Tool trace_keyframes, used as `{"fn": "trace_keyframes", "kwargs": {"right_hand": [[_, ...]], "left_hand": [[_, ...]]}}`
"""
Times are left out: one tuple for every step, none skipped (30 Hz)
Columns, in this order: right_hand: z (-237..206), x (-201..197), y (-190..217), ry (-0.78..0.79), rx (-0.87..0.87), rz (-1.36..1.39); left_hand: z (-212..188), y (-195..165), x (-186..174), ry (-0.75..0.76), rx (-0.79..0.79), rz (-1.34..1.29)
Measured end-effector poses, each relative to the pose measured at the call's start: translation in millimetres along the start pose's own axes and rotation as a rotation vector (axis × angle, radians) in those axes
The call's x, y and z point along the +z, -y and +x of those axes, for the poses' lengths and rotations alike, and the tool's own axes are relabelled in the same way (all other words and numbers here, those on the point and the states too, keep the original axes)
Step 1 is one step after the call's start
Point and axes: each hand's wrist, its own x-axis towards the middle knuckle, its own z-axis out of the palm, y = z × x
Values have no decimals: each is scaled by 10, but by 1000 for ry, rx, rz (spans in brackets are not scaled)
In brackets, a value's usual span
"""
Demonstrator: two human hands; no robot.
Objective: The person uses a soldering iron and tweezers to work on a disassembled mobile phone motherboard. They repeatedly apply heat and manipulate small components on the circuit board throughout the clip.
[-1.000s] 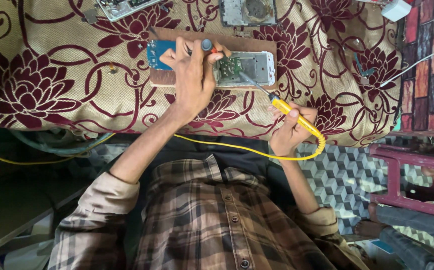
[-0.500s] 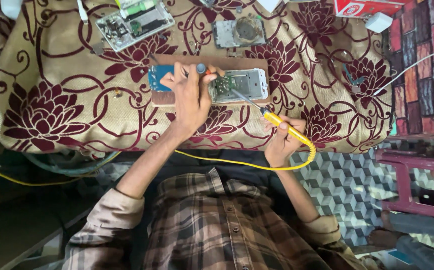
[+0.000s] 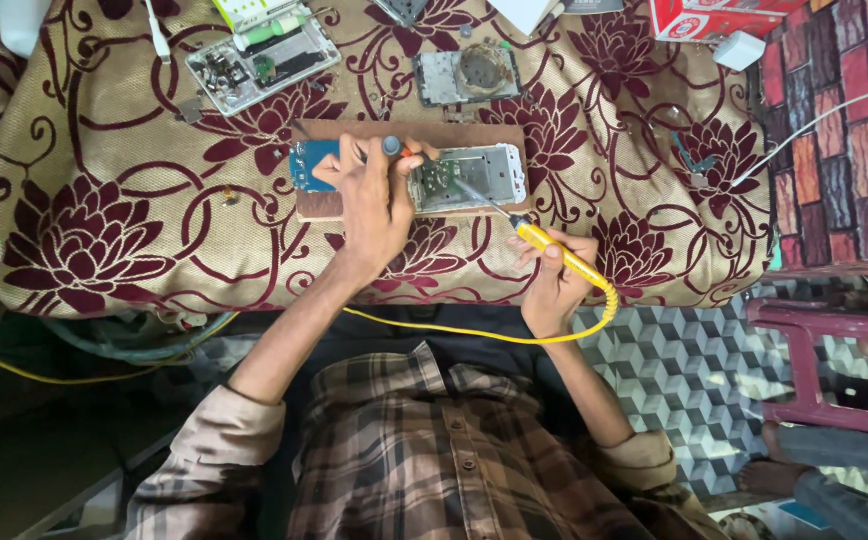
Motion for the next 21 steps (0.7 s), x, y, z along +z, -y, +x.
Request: {"fn": "trace_keyframes", "kwargs": {"right_hand": [[4, 0, 2, 5, 8, 0], [7, -1, 8, 11, 18, 1], [9, 3, 13, 6, 22, -19], [7, 4, 20, 0, 25, -41], [8, 1, 28, -4, 29, -64], [6, 4, 35, -1, 29, -72], [-3, 7, 46, 2, 33, -81], [-11, 5, 55, 4, 32, -92], [-5, 10, 57, -18, 52, -81], [-6, 9, 62, -40, 75, -71], [-9, 7, 69, -60, 98, -60], [-3, 5, 69, -40, 77, -70], [-3, -9, 78, -20, 57, -80], [4, -20, 81, -3, 35, -91], [1, -27, 86, -18, 30, -86], [3, -35, 87, -35, 21, -80], [6, -42, 87, -52, 15, -74], [4, -47, 86, -52, 40, -33], [7, -55, 83, -50, 64, 10], [9, -58, 77, -49, 88, 53], [2, -60, 73, -40, 71, 33]], "left_hand": [[-1, -2, -2, -5, 1, 0], [-4, -7, -7, -9, 1, 3], [-4, -10, -14, -8, 1, -1], [-8, -15, -18, -7, 0, -8], [-7, -23, -17, -6, -2, -15], [-5, -25, -18, -4, -5, -7], [-4, -28, -21, 0, -10, 2], [-4, -32, -19, 1, -11, 8], [3, -28, -18, -5, -7, -1], [1, -28, -18, -9, -6, -10], [-5, -30, -20, -14, -4, -18], [-5, -26, -16, -13, -8, -3], [-11, -28, -12, -10, -12, 10], [-10, -26, -3, -8, -14, 21], [-16, -26, 0, -9, -9, 9], [-17, -23, 3, -11, -2, -3], [-16, -21, 8, -12, 5, -15], [-18, -21, 12, -4, -4, -9], [-17, -20, 16, 2, -13, -1], [-16, -19, 17, 8, -22, 7], [-19, -20, 15, 5, -20, 7]]}}
